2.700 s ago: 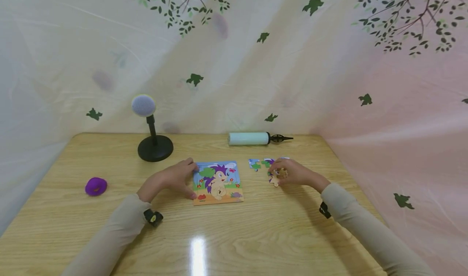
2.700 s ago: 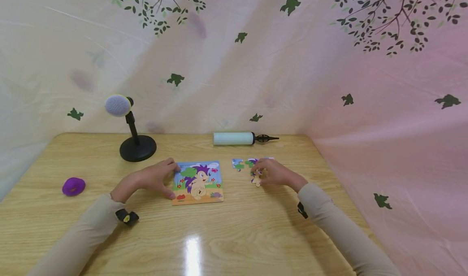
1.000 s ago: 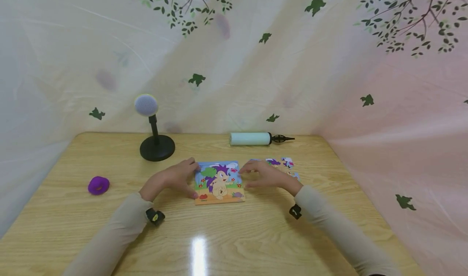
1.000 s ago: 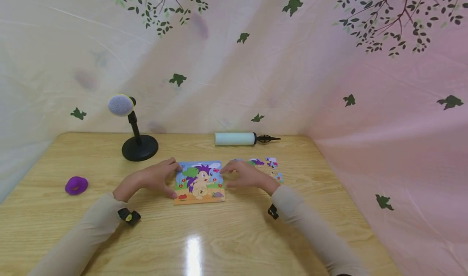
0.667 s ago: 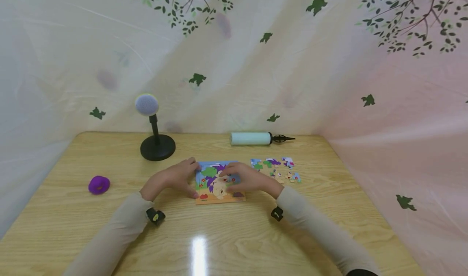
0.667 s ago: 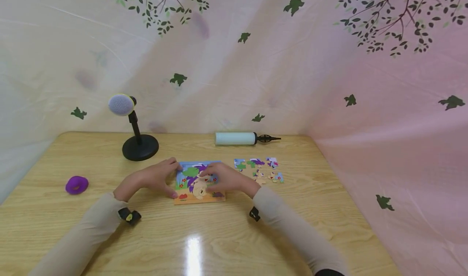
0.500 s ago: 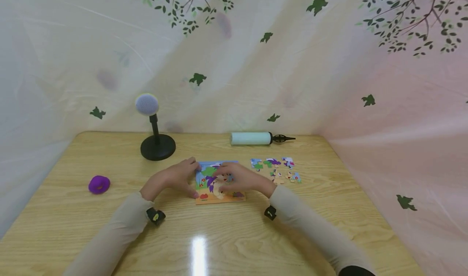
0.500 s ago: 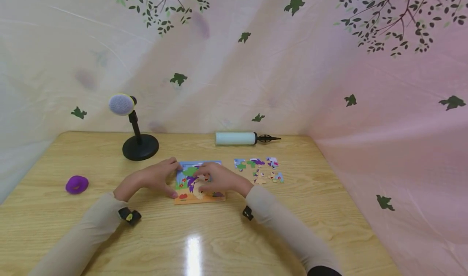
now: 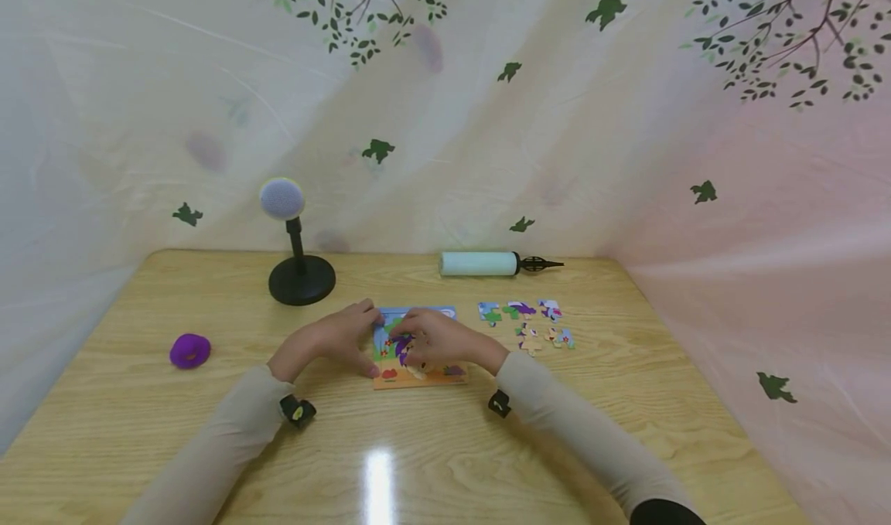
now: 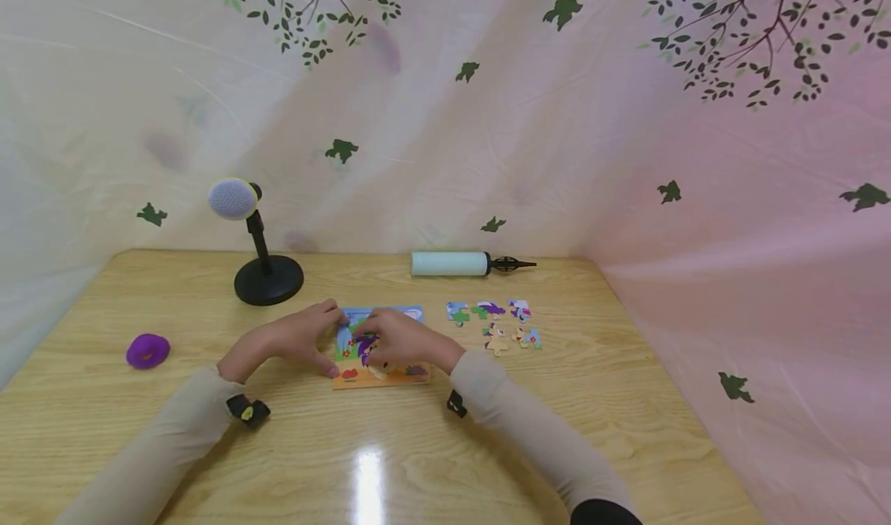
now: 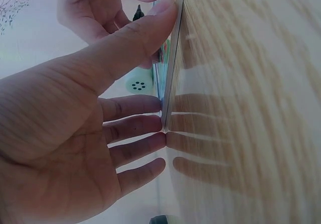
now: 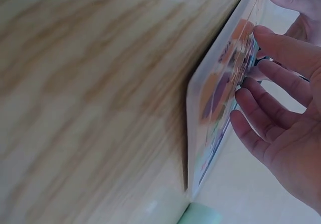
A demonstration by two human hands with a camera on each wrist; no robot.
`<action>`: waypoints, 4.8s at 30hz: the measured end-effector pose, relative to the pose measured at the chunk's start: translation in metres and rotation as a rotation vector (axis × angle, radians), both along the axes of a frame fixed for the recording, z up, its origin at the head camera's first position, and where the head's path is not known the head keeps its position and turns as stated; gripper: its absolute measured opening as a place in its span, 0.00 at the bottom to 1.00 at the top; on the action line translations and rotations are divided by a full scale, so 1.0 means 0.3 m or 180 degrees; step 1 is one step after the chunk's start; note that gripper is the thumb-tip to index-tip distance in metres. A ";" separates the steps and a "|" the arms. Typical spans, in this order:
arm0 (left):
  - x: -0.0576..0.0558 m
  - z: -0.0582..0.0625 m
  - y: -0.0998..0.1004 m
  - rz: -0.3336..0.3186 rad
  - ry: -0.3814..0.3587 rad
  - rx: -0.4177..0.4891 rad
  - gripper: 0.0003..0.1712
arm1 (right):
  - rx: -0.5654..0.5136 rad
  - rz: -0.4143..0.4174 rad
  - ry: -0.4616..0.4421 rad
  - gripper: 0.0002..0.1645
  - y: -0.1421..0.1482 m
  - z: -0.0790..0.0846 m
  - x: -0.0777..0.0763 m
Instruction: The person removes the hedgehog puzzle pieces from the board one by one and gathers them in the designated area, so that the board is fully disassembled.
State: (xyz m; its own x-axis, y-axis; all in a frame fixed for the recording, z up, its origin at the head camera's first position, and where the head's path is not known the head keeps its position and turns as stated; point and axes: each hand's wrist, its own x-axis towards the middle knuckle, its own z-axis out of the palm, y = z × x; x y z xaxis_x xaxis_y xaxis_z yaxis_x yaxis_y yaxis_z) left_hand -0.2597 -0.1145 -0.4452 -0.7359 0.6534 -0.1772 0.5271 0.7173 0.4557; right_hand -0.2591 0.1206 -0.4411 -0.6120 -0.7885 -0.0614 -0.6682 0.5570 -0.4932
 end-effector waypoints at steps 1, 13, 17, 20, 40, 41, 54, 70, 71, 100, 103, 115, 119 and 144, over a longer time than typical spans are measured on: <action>-0.001 -0.001 0.000 -0.0002 0.0003 0.0005 0.47 | 0.0021 -0.0018 0.0003 0.25 -0.002 0.001 0.000; -0.004 -0.003 -0.001 -0.0040 0.0058 0.0010 0.47 | 0.0186 -0.0063 -0.0076 0.25 -0.022 0.018 -0.006; -0.001 -0.002 0.001 -0.0038 0.0061 0.0010 0.47 | 0.0202 -0.0100 -0.0120 0.24 -0.026 0.021 -0.005; 0.001 0.001 0.002 -0.0034 0.0070 0.0000 0.47 | 0.0197 -0.0107 -0.0135 0.24 -0.029 0.024 -0.005; 0.007 0.007 -0.001 -0.0092 0.0092 0.0050 0.47 | 0.0231 -0.0163 -0.0049 0.26 -0.038 0.023 -0.002; 0.007 0.008 -0.002 -0.0098 0.0090 0.0059 0.47 | 0.0248 -0.0159 -0.0021 0.26 -0.038 0.021 -0.003; 0.006 0.003 -0.005 -0.0096 0.0087 0.0081 0.48 | 0.0262 -0.0109 0.0101 0.24 -0.037 0.027 -0.002; 0.004 -0.001 0.001 -0.0057 0.0126 0.0055 0.47 | 0.0116 0.0132 -0.0001 0.23 -0.009 0.062 -0.020; 0.004 -0.002 0.002 -0.0054 0.0134 0.0049 0.48 | 0.0108 0.0159 0.0030 0.23 -0.003 0.064 -0.023; 0.009 -0.003 0.006 -0.0011 0.0047 0.0068 0.47 | 0.0385 -0.0220 0.0160 0.19 0.384 0.110 -0.006; 0.008 -0.003 0.005 0.0005 0.0032 0.0056 0.47 | 0.0400 -0.0233 0.0184 0.19 0.408 0.107 -0.005; 0.005 -0.003 0.002 0.0015 0.0049 0.0046 0.47 | 0.0304 -0.0376 0.0124 0.18 0.472 0.089 0.013; 0.006 -0.003 0.001 0.0015 0.0042 0.0042 0.47 | 0.0264 -0.0369 0.0189 0.18 0.489 0.072 0.010; 0.005 -0.001 0.000 0.0038 -0.0003 0.0013 0.47 | 0.0057 -0.0448 0.0251 0.22 0.511 0.024 -0.002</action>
